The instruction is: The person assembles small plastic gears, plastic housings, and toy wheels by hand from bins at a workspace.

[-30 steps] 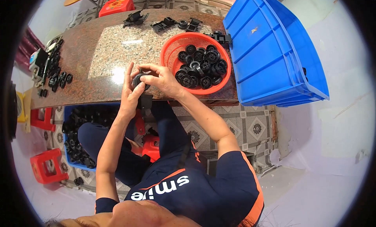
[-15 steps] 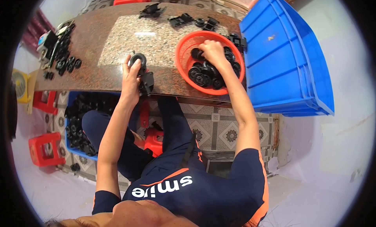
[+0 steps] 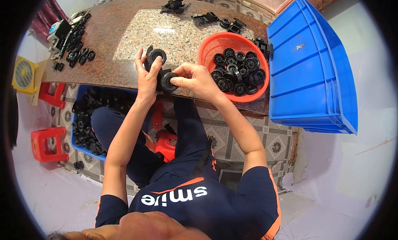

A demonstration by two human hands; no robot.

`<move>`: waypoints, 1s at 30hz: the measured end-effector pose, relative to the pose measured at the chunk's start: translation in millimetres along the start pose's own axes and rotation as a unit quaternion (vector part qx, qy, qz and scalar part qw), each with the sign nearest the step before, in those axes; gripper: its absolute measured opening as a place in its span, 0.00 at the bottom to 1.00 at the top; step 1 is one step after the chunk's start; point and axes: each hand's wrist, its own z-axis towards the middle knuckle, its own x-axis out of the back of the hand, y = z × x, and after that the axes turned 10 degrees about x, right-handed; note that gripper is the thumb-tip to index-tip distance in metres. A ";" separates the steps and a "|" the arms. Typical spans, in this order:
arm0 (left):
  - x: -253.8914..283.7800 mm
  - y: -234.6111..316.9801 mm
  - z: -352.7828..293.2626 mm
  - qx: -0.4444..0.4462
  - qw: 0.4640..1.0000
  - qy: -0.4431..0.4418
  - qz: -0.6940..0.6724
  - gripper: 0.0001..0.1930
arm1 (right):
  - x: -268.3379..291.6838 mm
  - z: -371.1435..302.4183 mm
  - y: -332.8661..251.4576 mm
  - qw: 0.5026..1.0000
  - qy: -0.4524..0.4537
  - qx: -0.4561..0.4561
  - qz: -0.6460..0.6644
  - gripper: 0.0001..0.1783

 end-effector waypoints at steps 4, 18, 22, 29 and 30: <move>-0.6 -3.4 -1.9 -0.035 0.996 0.024 0.080 0.48 | -5.3 -1.6 4.3 0.999 0.001 -0.017 0.030 0.12; 1.9 17.1 -14.7 -0.014 0.996 -0.083 -0.018 0.54 | -30.9 8.2 14.9 0.978 0.069 -0.015 0.197 0.36; 25.3 15.0 -56.5 -0.152 0.973 -0.062 0.165 0.59 | -62.5 14.5 -7.2 0.987 0.090 0.062 0.121 0.33; 73.1 45.7 -83.8 -0.243 0.969 0.009 0.049 0.49 | -123.5 27.5 -20.8 0.988 0.029 0.150 -0.003 0.37; 84.9 47.5 -84.2 -0.219 0.973 0.045 0.048 0.46 | -136.2 34.5 -24.9 0.989 -0.019 0.144 -0.003 0.38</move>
